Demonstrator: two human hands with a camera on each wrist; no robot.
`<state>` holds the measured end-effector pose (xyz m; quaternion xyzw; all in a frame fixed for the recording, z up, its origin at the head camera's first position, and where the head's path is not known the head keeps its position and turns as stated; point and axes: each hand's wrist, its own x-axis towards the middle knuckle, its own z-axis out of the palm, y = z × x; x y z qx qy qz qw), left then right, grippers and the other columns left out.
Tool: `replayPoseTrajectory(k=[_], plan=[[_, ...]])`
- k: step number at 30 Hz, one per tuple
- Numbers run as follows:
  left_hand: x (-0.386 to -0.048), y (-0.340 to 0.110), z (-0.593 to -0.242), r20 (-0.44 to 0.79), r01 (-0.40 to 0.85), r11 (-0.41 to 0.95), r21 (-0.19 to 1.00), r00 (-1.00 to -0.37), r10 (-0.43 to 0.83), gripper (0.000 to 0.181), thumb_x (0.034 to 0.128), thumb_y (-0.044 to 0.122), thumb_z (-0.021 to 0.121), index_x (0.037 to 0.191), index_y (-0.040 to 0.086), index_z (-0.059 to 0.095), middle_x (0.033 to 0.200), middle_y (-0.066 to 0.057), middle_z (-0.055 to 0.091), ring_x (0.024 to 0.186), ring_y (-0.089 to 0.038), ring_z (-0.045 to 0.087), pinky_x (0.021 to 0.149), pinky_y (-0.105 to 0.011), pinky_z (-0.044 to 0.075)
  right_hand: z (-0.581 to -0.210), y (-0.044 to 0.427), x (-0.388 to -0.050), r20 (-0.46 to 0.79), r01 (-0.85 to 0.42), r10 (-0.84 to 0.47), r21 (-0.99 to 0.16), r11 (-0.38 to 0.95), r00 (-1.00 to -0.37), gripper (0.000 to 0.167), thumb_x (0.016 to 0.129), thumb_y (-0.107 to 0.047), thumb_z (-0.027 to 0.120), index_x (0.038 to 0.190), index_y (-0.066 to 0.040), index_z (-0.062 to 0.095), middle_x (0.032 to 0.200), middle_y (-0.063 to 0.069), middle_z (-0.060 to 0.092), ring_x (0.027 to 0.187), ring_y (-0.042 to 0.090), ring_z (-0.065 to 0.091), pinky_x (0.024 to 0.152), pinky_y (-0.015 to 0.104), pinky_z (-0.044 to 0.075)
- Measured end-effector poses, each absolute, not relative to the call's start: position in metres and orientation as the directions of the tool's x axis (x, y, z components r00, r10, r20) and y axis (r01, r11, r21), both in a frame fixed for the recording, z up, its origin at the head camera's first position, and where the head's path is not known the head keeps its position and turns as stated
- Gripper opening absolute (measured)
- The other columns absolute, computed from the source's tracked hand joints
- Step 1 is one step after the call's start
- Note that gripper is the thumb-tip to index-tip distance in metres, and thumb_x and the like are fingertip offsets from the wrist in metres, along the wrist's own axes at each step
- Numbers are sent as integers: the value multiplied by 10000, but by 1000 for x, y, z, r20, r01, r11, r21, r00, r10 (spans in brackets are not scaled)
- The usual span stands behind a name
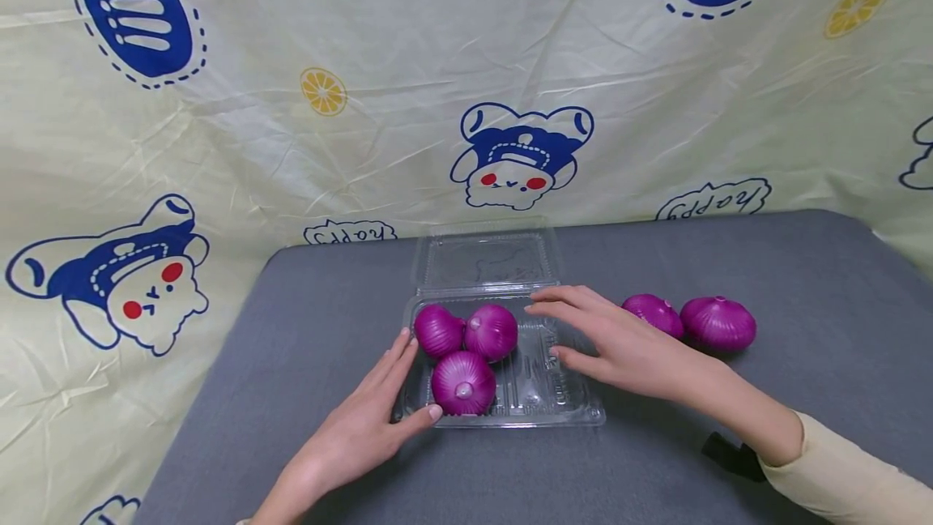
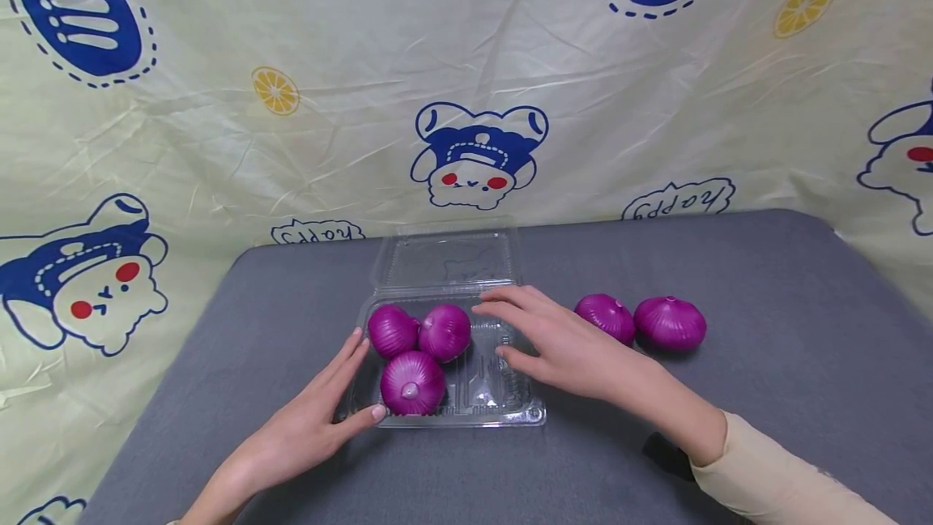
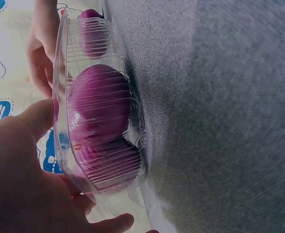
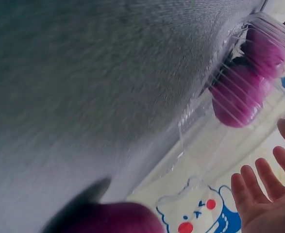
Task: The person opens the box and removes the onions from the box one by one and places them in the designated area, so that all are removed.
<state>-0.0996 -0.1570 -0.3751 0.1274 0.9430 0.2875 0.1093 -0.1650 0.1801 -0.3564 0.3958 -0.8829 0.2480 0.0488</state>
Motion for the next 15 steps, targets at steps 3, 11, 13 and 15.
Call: replayPoseTrajectory(k=[3,11,13,15], plan=[[-100,-157,-376,-127,184,801,570,-943,308,906,875,642,603,1582,240,205,1626,158,41,1480,-172,131,1113,-536,279,-359,171,-168,284,-736,-692,-408,540,-664,546,887,-217,745,1396,-198,549,1447,-15,468,1323,171,411,971,433,480],[-100,-157,-377,-106,203,794,573,-942,317,906,884,636,599,1583,219,202,1625,154,40,1477,-165,134,1121,-521,270,-368,153,-175,221,-743,-742,-443,502,-633,542,923,-222,703,1430,-218,513,1519,-35,392,1375,176,355,1030,454,425],[-100,-158,-377,-108,200,793,575,-942,316,907,882,637,600,1583,224,201,1624,157,40,1477,-168,136,1119,-523,273,-370,150,-178,211,-749,-755,-445,491,-621,567,925,-215,701,1451,-222,489,1545,-21,363,1393,189,339,1032,460,421],[-100,-158,-377,-107,199,792,577,-943,315,906,882,634,604,1583,224,203,1625,153,43,1477,-177,139,1118,-526,272,-372,147,-180,210,-758,-765,-440,482,-608,601,923,-208,704,1473,-230,464,1565,-17,335,1409,193,322,1040,458,412]])
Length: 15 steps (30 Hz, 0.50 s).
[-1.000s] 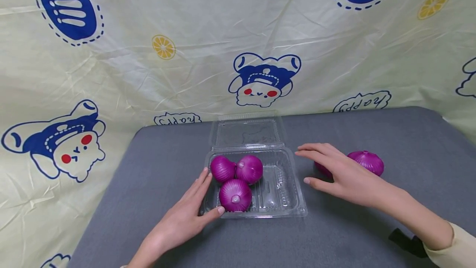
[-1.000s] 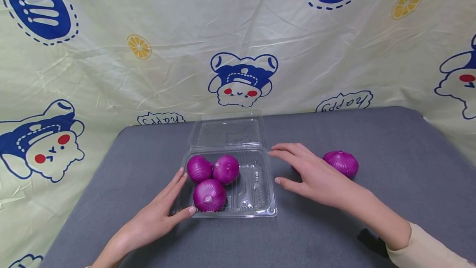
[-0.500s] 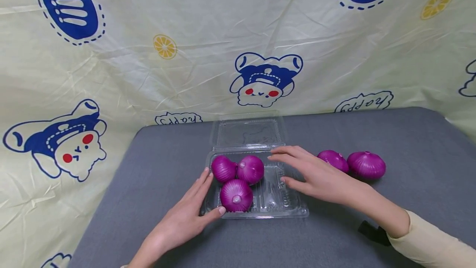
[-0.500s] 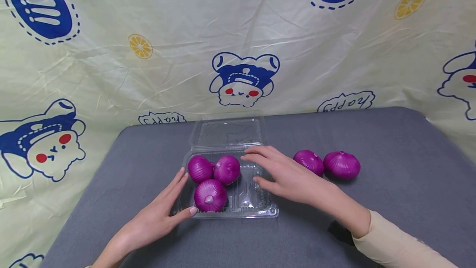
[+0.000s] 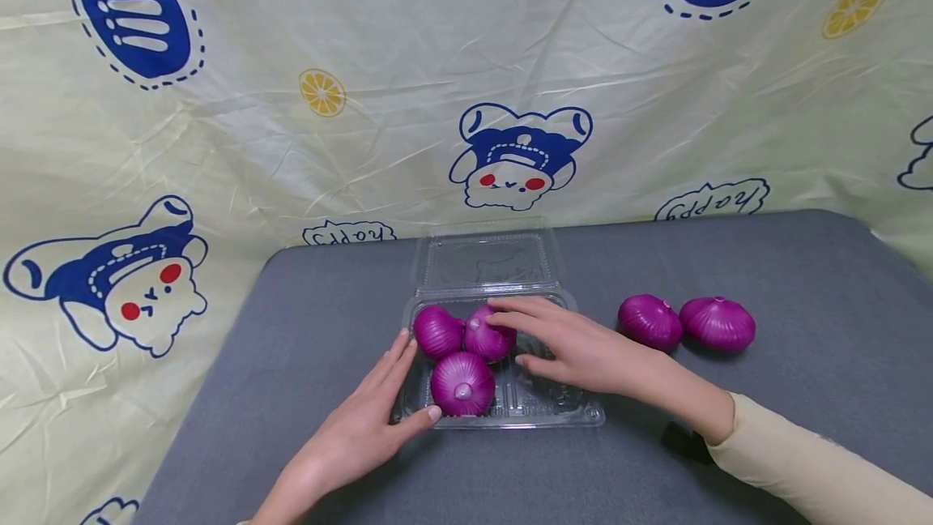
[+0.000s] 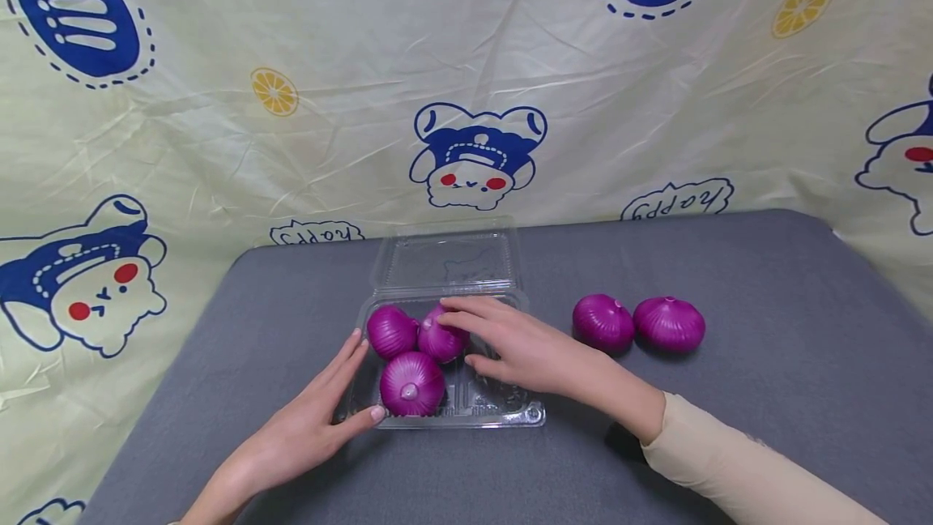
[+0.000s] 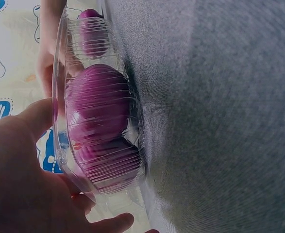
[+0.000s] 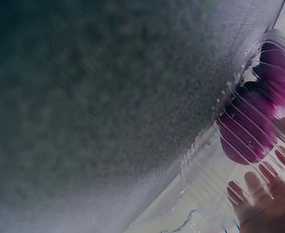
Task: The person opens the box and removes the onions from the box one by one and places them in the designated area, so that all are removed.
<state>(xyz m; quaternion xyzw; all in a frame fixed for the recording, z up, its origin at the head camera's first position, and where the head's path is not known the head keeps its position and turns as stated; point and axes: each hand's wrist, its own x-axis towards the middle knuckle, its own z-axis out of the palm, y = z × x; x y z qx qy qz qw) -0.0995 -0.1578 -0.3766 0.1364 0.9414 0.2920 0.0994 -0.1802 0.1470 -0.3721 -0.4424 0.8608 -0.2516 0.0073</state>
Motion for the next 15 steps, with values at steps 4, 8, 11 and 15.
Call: replayPoseTrajectory(k=[4,8,11,15], plan=[[-100,-158,-376,-104,203,791,577,-943,317,902,886,623,607,1583,223,198,1624,155,39,1476,-169,136,1125,-513,267,-374,143,-185,212,-776,-782,-421,469,-587,670,900,-193,732,1497,-244,431,1571,-14,323,1421,198,303,1053,465,394],[-100,-158,-377,-101,209,790,577,-941,323,898,891,621,602,1584,221,192,1625,154,35,1474,-155,129,1127,-504,265,-374,141,-188,177,-765,-789,-435,474,-589,717,880,-178,754,1505,-259,413,1571,-39,316,1422,186,293,1061,465,384],[-100,-158,-377,-99,210,789,578,-941,323,896,893,617,603,1584,218,194,1624,154,36,1473,-150,129,1127,-502,266,-375,141,-190,147,-756,-795,-447,477,-589,734,877,-178,757,1511,-276,401,1573,-54,308,1419,175,292,1059,459,387],[-100,-157,-377,-115,197,790,580,-941,320,900,884,626,605,1583,226,204,1626,149,45,1477,-165,140,1120,-515,276,-376,139,-192,111,-751,-799,-434,497,-592,754,867,-230,769,1514,-317,391,1563,-66,323,1403,168,309,1029,461,423]])
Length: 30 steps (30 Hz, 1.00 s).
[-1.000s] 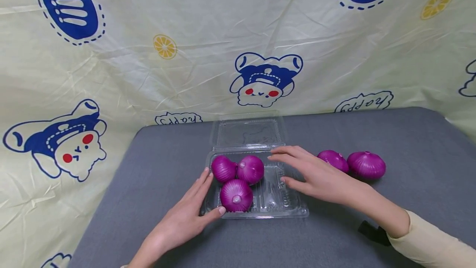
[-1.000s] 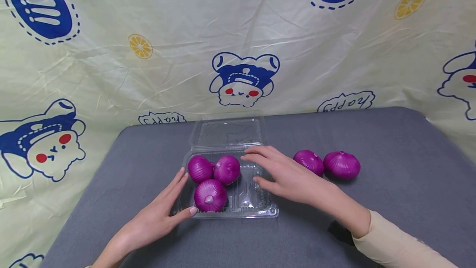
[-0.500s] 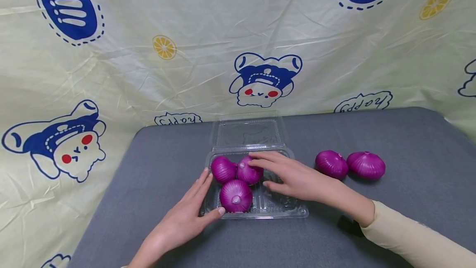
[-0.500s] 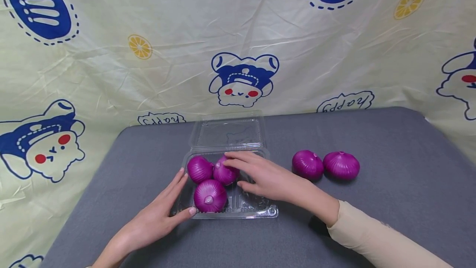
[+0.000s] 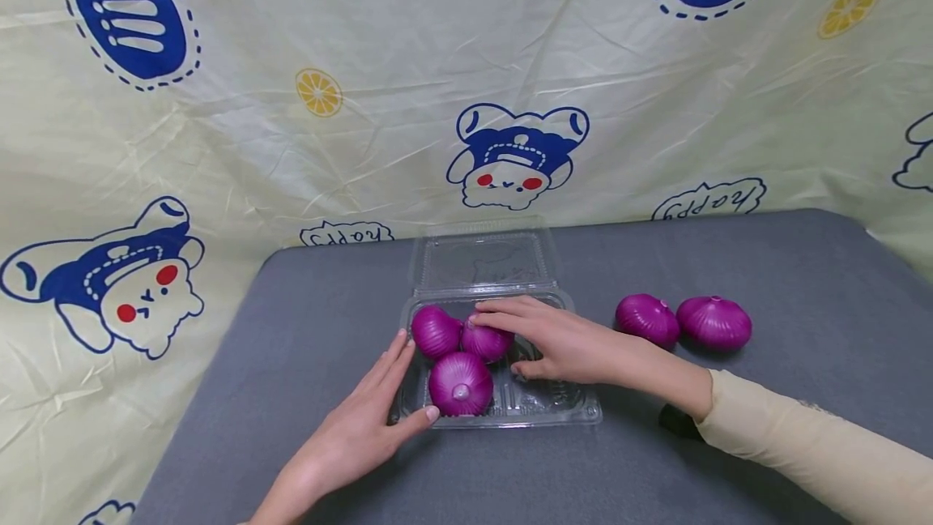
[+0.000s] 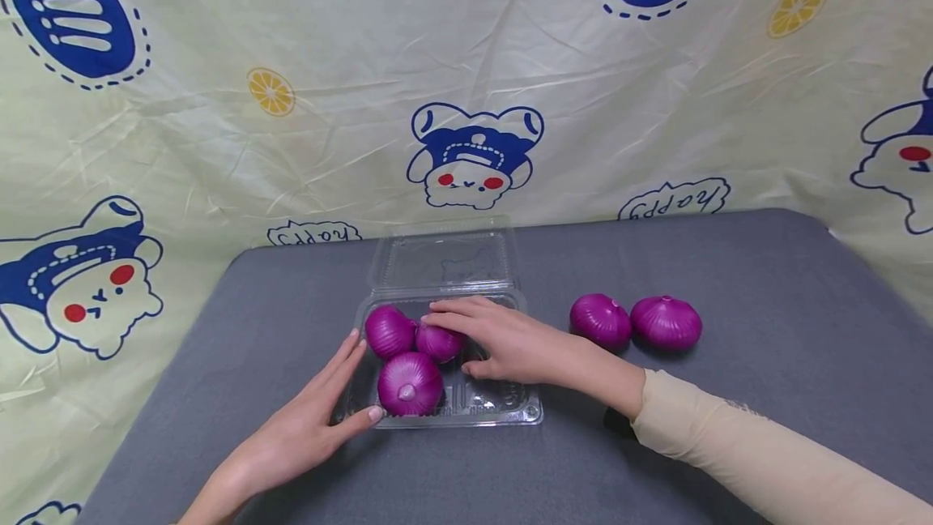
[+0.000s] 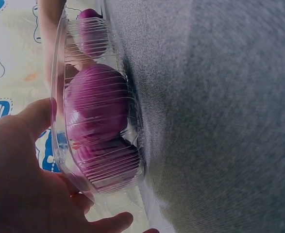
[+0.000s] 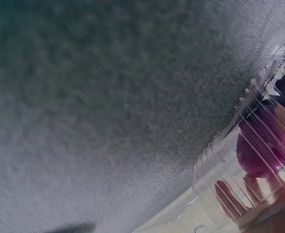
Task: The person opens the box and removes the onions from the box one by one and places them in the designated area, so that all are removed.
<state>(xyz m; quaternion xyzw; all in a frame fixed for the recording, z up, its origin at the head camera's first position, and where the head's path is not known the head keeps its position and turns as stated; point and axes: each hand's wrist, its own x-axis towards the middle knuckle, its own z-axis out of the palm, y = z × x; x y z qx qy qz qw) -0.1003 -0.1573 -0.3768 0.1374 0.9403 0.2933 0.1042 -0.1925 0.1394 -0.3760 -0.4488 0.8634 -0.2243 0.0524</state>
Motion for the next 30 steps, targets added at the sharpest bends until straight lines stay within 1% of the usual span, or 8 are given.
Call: replayPoseTrajectory(k=[3,7,10,16,20,23,27,30], plan=[[-100,-157,-377,-130,186,790,584,-940,317,903,877,642,600,1582,236,208,1628,143,49,1478,-183,145,1112,-534,282,-378,138,-192,91,-748,-791,-407,525,-605,755,855,-297,778,1507,-337,398,1542,-52,354,1384,178,332,992,472,455],[-99,-156,-377,-127,189,790,584,-939,319,904,880,645,594,1584,237,198,1627,146,40,1478,-180,138,1115,-534,275,-379,135,-191,83,-741,-777,-381,554,-624,740,827,-368,792,1479,-323,443,1511,-31,397,1349,193,373,947,472,487],[-99,-156,-377,-121,194,790,582,-940,320,904,883,636,600,1584,236,192,1625,153,35,1478,-172,133,1118,-527,273,-379,134,-190,78,-728,-765,-384,568,-639,735,802,-386,807,1452,-306,474,1489,-35,421,1325,187,400,936,463,495],[-99,-157,-377,-119,191,791,581,-942,314,900,879,629,609,1582,241,203,1622,165,40,1477,-154,136,1112,-525,287,-379,132,-193,63,-690,-744,-431,581,-666,681,785,-386,821,1385,-305,509,1404,-87,491,1249,130,461,946,404,486],[-100,-158,-377,-122,190,794,577,-942,314,900,878,627,611,1582,241,205,1622,168,38,1476,-151,139,1112,-522,289,-378,132,-194,62,-664,-728,-467,584,-683,601,798,-345,815,1326,-286,534,1291,-113,548,1163,93,497,901,332,502],[-100,-158,-377,-122,189,794,577,-942,313,901,877,630,610,1582,244,203,1622,169,38,1476,-154,142,1108,-527,293,-378,133,-194,52,-643,-716,-488,590,-696,570,804,-329,808,1304,-281,537,1229,-106,568,1108,88,518,841,284,517],[-100,-158,-377,-124,185,796,577,-943,309,907,871,650,601,1582,253,203,1622,171,38,1477,-160,143,1101,-542,298,-377,134,-195,39,-621,-705,-511,595,-708,564,818,-343,792,1309,-294,520,1192,-95,583,1039,76,543,780,238,517],[-100,-157,-377,-124,184,797,575,-943,307,909,869,654,600,1582,252,202,1621,175,34,1477,-153,138,1105,-536,293,-377,135,-195,48,-612,-702,-535,582,-710,559,837,-349,772,1324,-296,503,1162,-93,600,970,67,566,750,231,520]])
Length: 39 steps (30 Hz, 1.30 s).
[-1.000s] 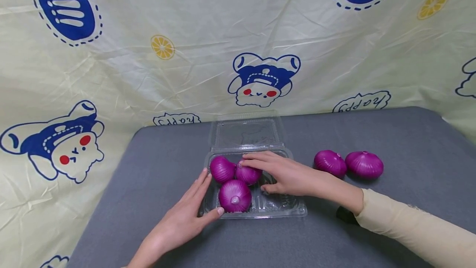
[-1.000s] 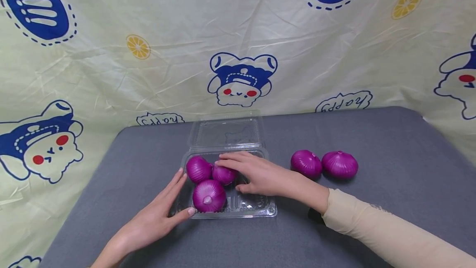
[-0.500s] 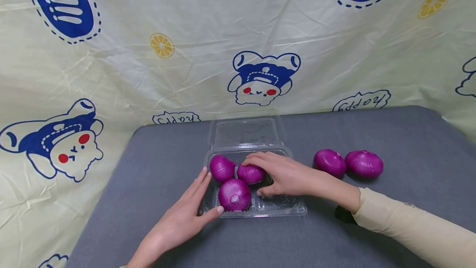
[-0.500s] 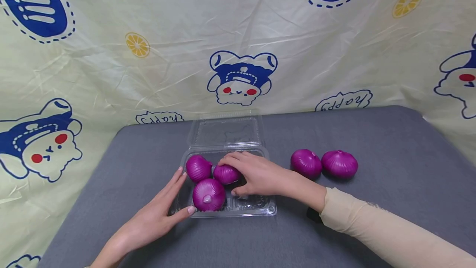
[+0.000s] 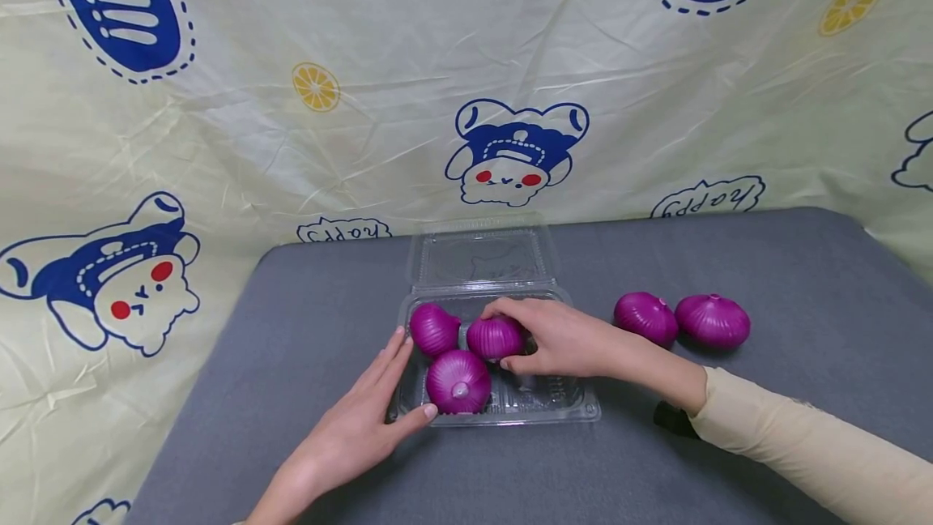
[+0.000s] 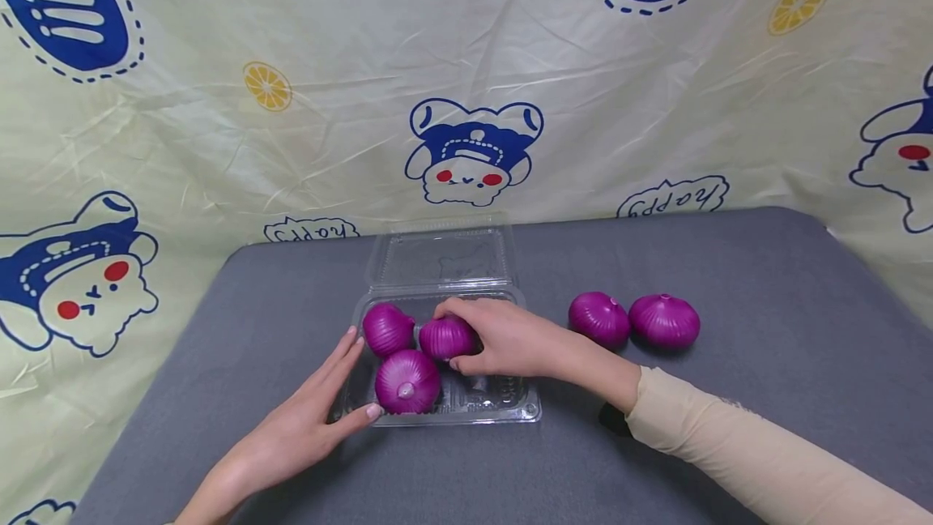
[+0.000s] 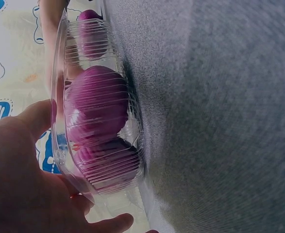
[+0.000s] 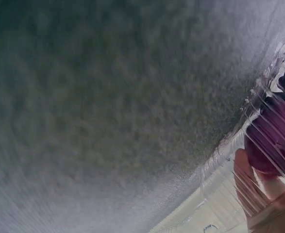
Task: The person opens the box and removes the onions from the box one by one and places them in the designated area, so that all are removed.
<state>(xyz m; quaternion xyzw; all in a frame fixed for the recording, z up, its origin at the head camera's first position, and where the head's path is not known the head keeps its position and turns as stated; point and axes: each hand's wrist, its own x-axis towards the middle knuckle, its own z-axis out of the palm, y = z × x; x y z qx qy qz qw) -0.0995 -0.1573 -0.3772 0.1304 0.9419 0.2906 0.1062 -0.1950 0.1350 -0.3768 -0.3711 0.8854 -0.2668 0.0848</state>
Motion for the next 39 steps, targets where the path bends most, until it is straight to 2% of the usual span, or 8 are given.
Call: replayPoseTrajectory(k=[8,16,23,31,39], plan=[[-99,-156,-377,-128,179,795,579,-944,305,909,872,648,603,1581,248,201,1623,167,34,1478,-159,136,1108,-537,288,-377,138,-196,58,-611,-709,-559,560,-703,552,883,-369,711,1378,-275,486,1153,-79,621,901,62,580,734,243,526],[-100,-156,-375,-139,168,795,583,-943,301,918,866,664,596,1582,247,199,1624,161,30,1481,-179,130,1107,-557,277,-371,139,-199,59,-552,-703,-666,501,-709,586,892,-354,713,1415,-210,493,1224,-21,636,971,84,629,756,273,551],[-99,-156,-375,-133,176,797,578,-943,305,916,869,660,596,1582,240,201,1623,163,31,1480,-179,134,1111,-548,274,-372,141,-201,89,-509,-697,-749,424,-712,560,882,-301,736,1393,-226,518,1221,-26,643,1009,98,638,819,311,551],[-99,-156,-375,-141,171,802,572,-943,301,918,869,661,594,1582,243,195,1622,169,23,1481,-183,131,1111,-549,273,-371,144,-199,120,-511,-692,-765,393,-712,635,870,-281,750,1428,-105,504,1276,30,627,1015,120,653,820,332,555],[-99,-156,-374,-146,162,803,573,-944,295,912,866,656,601,1581,260,196,1620,176,29,1481,-185,135,1106,-553,280,-366,146,-197,137,-513,-677,-764,392,-723,632,859,-279,760,1421,-147,503,1251,18,641,1013,130,651,815,349,559]])
